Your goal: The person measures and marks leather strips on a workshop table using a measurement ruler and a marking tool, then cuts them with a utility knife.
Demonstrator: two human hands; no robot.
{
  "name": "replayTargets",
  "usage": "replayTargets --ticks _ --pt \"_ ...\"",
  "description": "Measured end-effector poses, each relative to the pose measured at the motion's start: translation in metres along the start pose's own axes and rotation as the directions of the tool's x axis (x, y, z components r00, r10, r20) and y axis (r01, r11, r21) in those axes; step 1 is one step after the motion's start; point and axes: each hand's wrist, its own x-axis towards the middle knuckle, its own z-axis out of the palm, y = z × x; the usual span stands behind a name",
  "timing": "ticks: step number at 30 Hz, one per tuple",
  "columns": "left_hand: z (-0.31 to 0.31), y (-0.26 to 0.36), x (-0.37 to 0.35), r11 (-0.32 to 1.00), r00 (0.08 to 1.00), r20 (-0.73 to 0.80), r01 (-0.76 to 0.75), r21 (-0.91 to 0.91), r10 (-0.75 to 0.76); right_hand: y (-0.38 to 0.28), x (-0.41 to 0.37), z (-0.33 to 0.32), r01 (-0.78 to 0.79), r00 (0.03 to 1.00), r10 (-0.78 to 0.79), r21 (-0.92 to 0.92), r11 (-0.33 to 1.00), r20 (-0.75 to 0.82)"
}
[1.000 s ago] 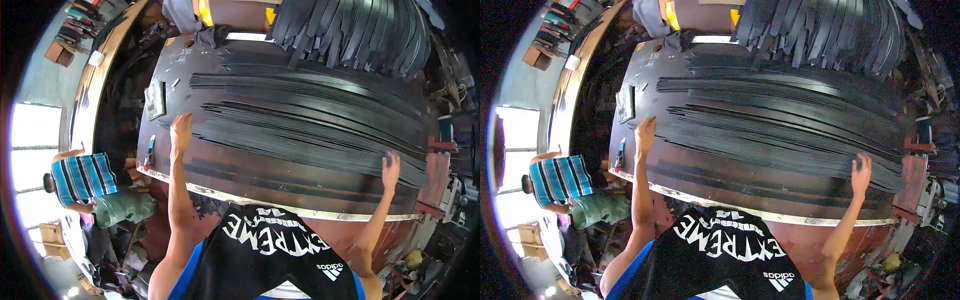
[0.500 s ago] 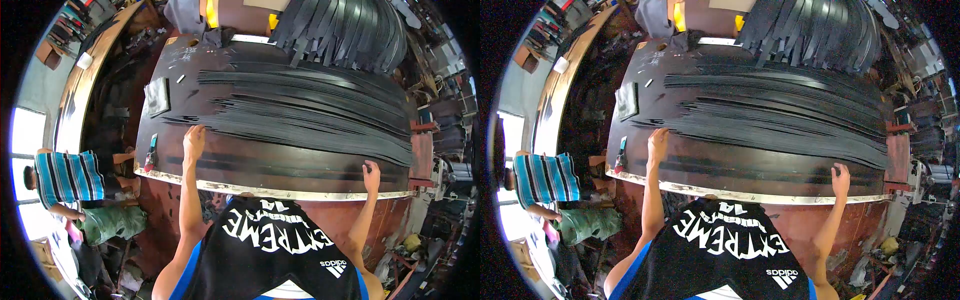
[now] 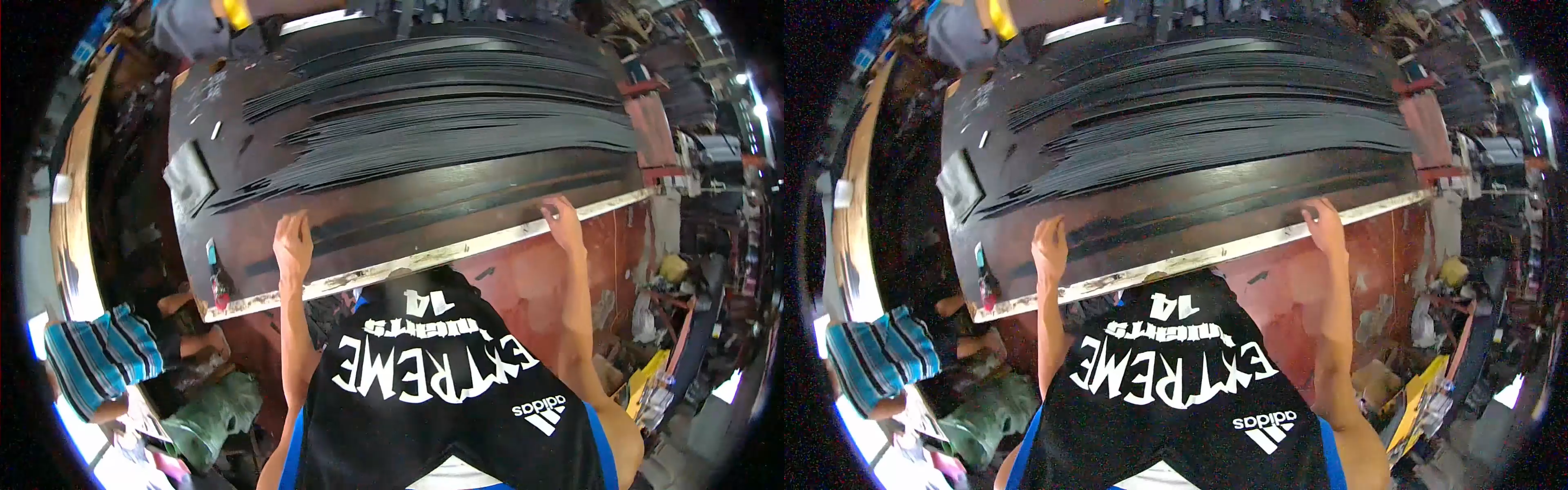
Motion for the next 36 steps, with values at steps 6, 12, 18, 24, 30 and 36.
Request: replayTargets --ticks 6,12,18,24,30,36 --pt "0.026 0.021 -0.007 0.997 0.988 0.139 -0.075 0.036 0.069 -0.008 0.001 0.013 -0.008 0.999 0.008 0.006 1.0 -0.032" --pt "0.057 0.059 0.002 0.992 0.985 0.13 -0.117 0.054 0.109 0.004 0.037 0.023 -0.016 0.998 0.023 0.134 0.991 -0.051" --pt "0.092 0.098 -0.005 0.985 0.971 0.212 -0.137 0.103 0.113 0.075 0.059 0.029 0.172 0.981 -0.162 0.099 0.98 -0.11" --pt "0.102 0.111 -0.004 0.965 0.952 0.295 -0.153 0.213 0.085 0.138 0.081 0.013 0.23 0.955 -0.226 0.0 0.973 -0.191" --pt "0.105 0.109 -0.006 0.958 0.943 0.322 -0.167 0.234 0.085 0.157 0.09 0.011 0.255 0.961 -0.248 0.047 0.966 -0.121" --pt "0.114 0.101 -0.007 0.962 0.936 0.349 -0.126 0.24 0.035 0.155 0.084 0.006 0.254 0.951 -0.254 -0.021 0.967 -0.175"
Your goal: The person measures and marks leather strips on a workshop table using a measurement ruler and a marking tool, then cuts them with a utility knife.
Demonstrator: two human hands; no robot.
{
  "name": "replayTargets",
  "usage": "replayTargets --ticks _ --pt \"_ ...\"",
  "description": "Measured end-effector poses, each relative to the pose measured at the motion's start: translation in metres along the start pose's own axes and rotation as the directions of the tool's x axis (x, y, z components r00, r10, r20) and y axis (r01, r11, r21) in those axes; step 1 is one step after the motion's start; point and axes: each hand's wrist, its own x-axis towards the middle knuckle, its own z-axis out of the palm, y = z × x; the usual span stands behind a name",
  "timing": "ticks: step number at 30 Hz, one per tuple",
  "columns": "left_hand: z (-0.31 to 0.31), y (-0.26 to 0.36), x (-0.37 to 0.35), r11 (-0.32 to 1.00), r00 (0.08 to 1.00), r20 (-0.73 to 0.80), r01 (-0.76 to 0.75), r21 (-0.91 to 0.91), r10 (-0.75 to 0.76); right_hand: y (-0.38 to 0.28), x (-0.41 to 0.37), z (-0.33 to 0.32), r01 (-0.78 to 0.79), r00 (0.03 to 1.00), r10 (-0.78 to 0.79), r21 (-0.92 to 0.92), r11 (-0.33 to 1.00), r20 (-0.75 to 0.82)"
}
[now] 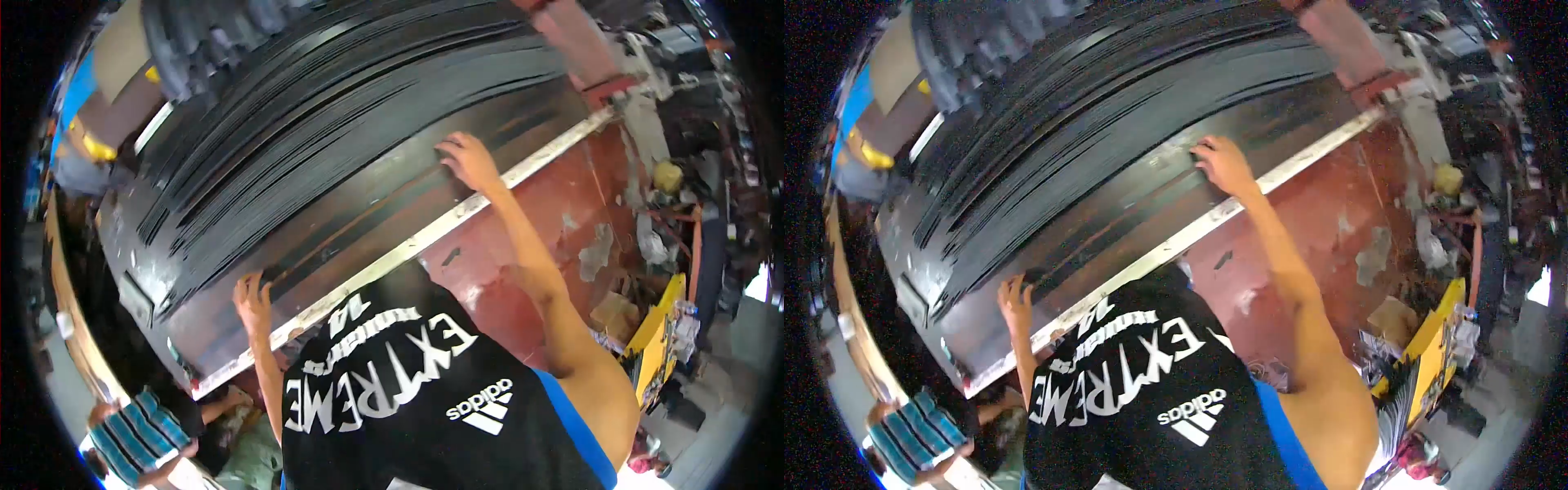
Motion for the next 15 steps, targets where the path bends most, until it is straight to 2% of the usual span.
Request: replayTargets --ticks 1,2,3,4,10,12,14,15 --pt "-0.009 0.015 0.001 1.0 0.999 -0.044 -0.024 -0.015 0.023 0.0 -0.002 0.002 -0.001 0.999 0.001 -0.009 1.0 -0.039" --pt "-0.01 0.011 -0.003 0.999 0.999 -0.052 -0.014 -0.031 0.012 -0.002 -0.003 -0.003 -0.014 1.0 0.015 0.042 0.999 -0.008" --pt "-0.017 0.014 -0.006 0.999 0.996 -0.089 -0.031 -0.011 0.03 -0.002 -0.01 -0.002 -0.023 0.999 0.022 -0.006 1.0 -0.027" --pt "-0.02 0.004 -0.013 1.0 0.997 -0.075 -0.007 -0.003 0.006 0.002 -0.016 -0.007 0.021 0.999 -0.021 -0.005 1.0 -0.025" --pt "-0.058 -0.059 -0.071 0.984 0.989 -0.065 0.139 0.115 -0.132 0.023 -0.033 -0.038 0.003 0.991 0.009 -0.089 0.996 0.132" --pt "-0.064 -0.068 -0.077 0.979 0.988 -0.053 0.149 0.138 -0.143 0.036 -0.03 -0.038 0.039 0.985 -0.022 -0.098 0.994 0.169" --pt "-0.066 -0.074 -0.077 0.984 0.99 -0.027 0.137 0.111 -0.135 0.035 -0.022 -0.045 -0.003 0.968 0.019 -0.064 0.998 0.25" --pt "-0.065 -0.075 -0.076 0.987 0.992 -0.027 0.125 0.105 -0.123 0.035 -0.019 -0.047 0.036 0.969 -0.012 -0.094 0.995 0.246"
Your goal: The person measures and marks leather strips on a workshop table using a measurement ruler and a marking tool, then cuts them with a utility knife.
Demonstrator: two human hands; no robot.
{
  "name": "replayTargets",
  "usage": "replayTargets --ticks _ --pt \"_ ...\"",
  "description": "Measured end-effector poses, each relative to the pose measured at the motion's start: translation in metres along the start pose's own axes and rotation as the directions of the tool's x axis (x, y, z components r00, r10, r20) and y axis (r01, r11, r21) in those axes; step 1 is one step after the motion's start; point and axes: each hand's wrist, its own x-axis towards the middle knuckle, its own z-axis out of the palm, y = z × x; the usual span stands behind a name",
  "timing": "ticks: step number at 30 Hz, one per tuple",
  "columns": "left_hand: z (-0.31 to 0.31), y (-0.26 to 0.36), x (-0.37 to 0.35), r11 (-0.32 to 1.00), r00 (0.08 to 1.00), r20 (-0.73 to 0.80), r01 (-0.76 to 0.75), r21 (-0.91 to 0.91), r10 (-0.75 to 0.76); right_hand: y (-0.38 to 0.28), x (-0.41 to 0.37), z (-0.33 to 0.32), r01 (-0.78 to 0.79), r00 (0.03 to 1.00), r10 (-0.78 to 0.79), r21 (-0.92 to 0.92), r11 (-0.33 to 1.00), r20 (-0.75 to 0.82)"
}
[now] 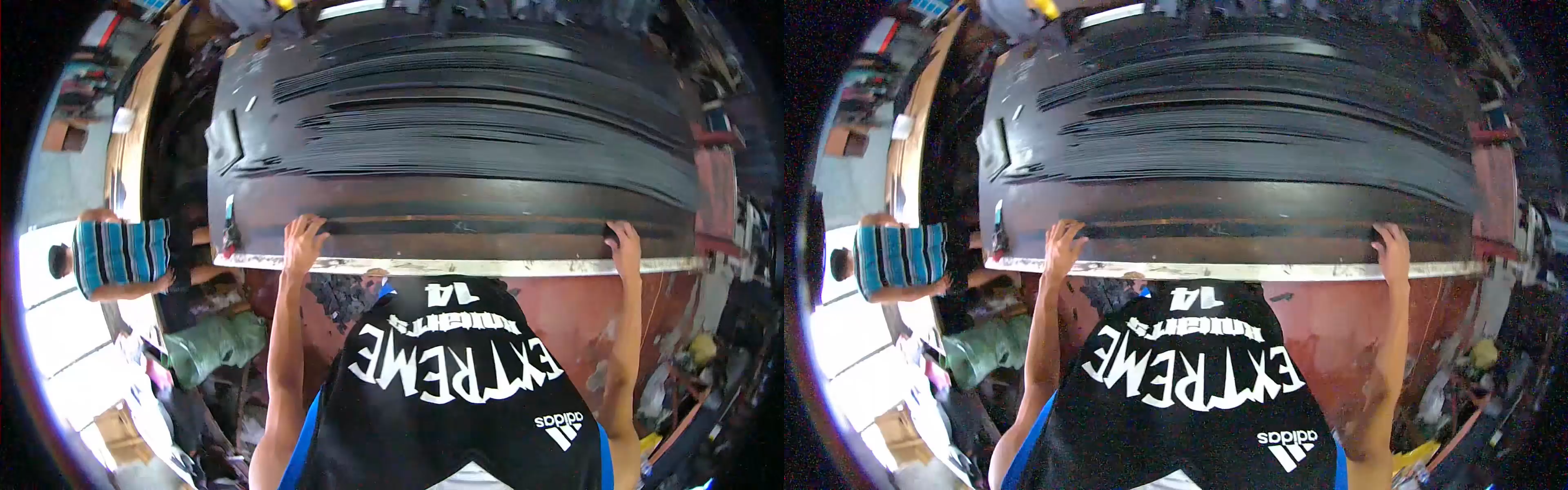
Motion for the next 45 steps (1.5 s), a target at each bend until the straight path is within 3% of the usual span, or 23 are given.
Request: replayTargets --ticks 7,11,12,14,15,16,17,18,19,20,21,23,25,27,29,31,33,37,38,41,45 --pt "0.003 -0.002 -0.004 0.998 0.999 -0.003 0.051 -0.042 -0.051 0.01 0.008 -0.005 -0.031 0.993 0.033 -0.017 0.999 0.116" --pt "-0.001 -0.006 -0.003 0.997 0.999 -0.022 0.039 -0.061 -0.04 0.018 0.009 -0.007 0.064 0.99 -0.058 -0.043 0.997 0.126" --pt "-0.005 -0.007 -0.002 0.997 0.999 0.018 0.045 -0.064 -0.044 0.018 0.013 -0.006 0.073 0.989 -0.067 -0.044 0.996 0.133" --pt "-0.001 -0.014 -0.002 0.997 0.995 0.083 0.062 -0.036 -0.059 0.022 0.009 -0.013 -0.056 0.977 0.066 -0.054 0.997 0.202" --pt "-0.003 -0.017 -0.004 0.989 0.974 0.177 0.147 -0.019 -0.142 0.027 0.012 -0.016 -0.051 0.97 0.057 -0.03 0.998 0.238" --pt "0.005 -0.028 -0.01 0.988 0.975 0.158 0.157 0.001 -0.155 0.012 0.014 -0.032 -0.034 0.976 0.045 -0.053 0.998 0.213" --pt "0.001 -0.032 -0.013 0.97 0.944 0.232 0.244 -0.015 -0.234 0.013 0.014 -0.043 -0.075 0.96 0.096 -0.089 0.993 0.261" --pt "0.003 -0.043 -0.019 0.975 0.961 0.193 0.213 -0.064 -0.197 0.023 0.016 -0.054 -0.057 0.949 0.079 -0.081 0.995 0.306" --pt "-0.018 -0.025 -0.005 0.939 0.914 0.299 0.322 -0.121 -0.275 0.05 0.009 -0.054 -0.013 0.976 0.033 -0.092 0.996 0.216" --pt "-0.02 -0.033 -0.003 0.918 0.91 0.312 0.344 -0.197 -0.274 0.045 0.018 -0.074 -0.071 0.969 0.077 -0.035 0.997 0.234" --pt "-0.03 -0.026 0.002 0.92 0.903 0.296 0.363 -0.145 -0.31 0.066 0.017 -0.073 -0.028 0.986 0.044 -0.104 0.994 0.16" --pt "-0.024 -0.049 0.003 0.931 0.906 0.259 0.36 -0.061 -0.334 0.067 0.036 -0.102 -0.104 0.964 0.137 -0.155 0.982 0.227" --pt "-0.031 -0.059 0.019 0.931 0.92 0.229 0.348 -0.108 -0.318 0.068 0.056 -0.123 -0.081 0.985 0.102 -0.149 0.985 0.137" --pt "-0.05 -0.044 0.052 0.941 0.949 0.232 0.263 -0.213 -0.213 0.084 0.07 -0.121 -0.104 0.993 0.115 -0.199 0.974 0.042" --pt "-0.063 -0.018 0.085 0.929 0.944 0.25 0.276 -0.245 -0.215 0.103 0.085 -0.119 -0.117 0.993 0.109 -0.249 0.961 -0.047" --pt "-0.067 -0.008 0.109 0.957 0.949 0.237 0.249 -0.149 -0.21 0.129 0.1 -0.109 -0.121 0.993 0.118 -0.244 0.962 -0.026" --pt "-0.061 0.013 0.129 0.966 0.975 0.143 0.194 -0.173 -0.17 0.154 0.112 -0.096 -0.128 0.992 0.125 -0.236 0.963 -0.03" --pt "-0.048 0.027 0.164 0.964 0.964 0.245 0.158 -0.213 -0.104 0.187 0.126 -0.077 -0.287 0.956 0.293 -0.137 0.948 0.026" --pt "-0.045 0.028 0.169 0.962 0.956 0.266 0.181 -0.206 -0.123 0.194 0.128 -0.073 -0.353 0.933 0.357 -0.098 0.93 0.03" --pt "-0.038 0.032 0.178 0.959 0.961 0.254 0.172 -0.227 -0.112 0.216 0.132 -0.068 -0.338 0.94 0.337 0.001 0.941 0.055" --pt "-0.033 0.03 0.188 0.933 0.913 0.34 0.301 -0.195 -0.224 0.224 0.131 -0.067 -0.364 0.931 0.363 0.059 0.93 0.033"
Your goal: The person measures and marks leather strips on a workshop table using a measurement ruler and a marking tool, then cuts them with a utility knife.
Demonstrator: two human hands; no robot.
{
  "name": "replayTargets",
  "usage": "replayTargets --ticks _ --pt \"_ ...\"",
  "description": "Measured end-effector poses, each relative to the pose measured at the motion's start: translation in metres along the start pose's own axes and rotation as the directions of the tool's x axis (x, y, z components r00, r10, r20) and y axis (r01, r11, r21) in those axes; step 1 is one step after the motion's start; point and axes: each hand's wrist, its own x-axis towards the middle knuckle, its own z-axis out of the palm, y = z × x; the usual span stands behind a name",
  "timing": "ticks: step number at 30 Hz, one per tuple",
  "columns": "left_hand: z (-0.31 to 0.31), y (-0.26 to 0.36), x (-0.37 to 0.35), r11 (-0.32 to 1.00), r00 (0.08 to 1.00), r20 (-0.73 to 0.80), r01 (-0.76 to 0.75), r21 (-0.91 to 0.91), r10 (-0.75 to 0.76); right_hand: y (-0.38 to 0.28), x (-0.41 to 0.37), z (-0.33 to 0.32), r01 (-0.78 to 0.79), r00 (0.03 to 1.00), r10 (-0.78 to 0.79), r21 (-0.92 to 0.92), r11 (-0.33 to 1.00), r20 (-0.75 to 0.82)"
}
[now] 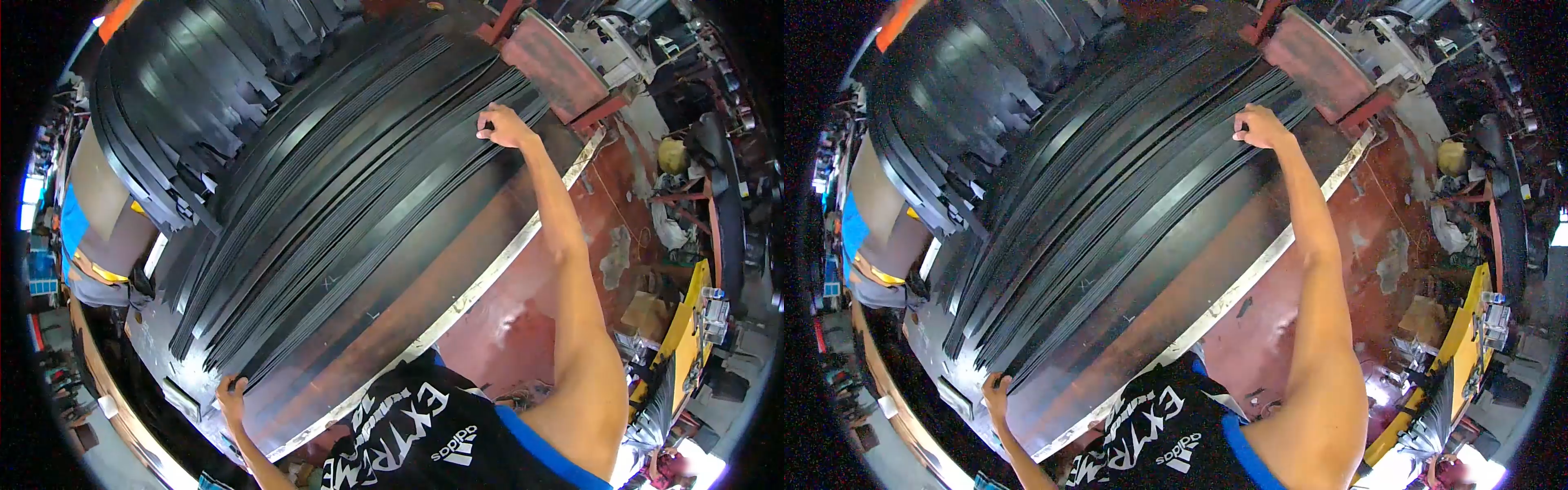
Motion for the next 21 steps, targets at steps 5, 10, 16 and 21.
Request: replayTargets --ticks 5,10,16,21 --pt "0.006 0.017 0.004 0.999 0.999 -0.001 -0.041 0.009 0.041 0.016 -0.001 0.008 0.044 0.994 -0.049 -0.058 0.997 -0.1" --pt "0.011 0.025 0.007 0.999 0.998 -0.031 -0.048 0.002 0.048 0.01 -0.001 -0.002 -0.05 0.999 0.049 -0.051 0.997 -0.005" --pt "0.022 0.023 0.012 0.998 0.998 -0.018 -0.057 -0.027 0.057 0.012 -0.007 -0.004 0.179 0.958 -0.195 -0.094 0.979 -0.211" --pt "0.029 0.039 0.016 0.978 0.977 -0.079 -0.202 -0.046 0.198 -0.002 -0.006 -0.011 0.053 0.994 -0.06 -0.074 0.996 -0.09"
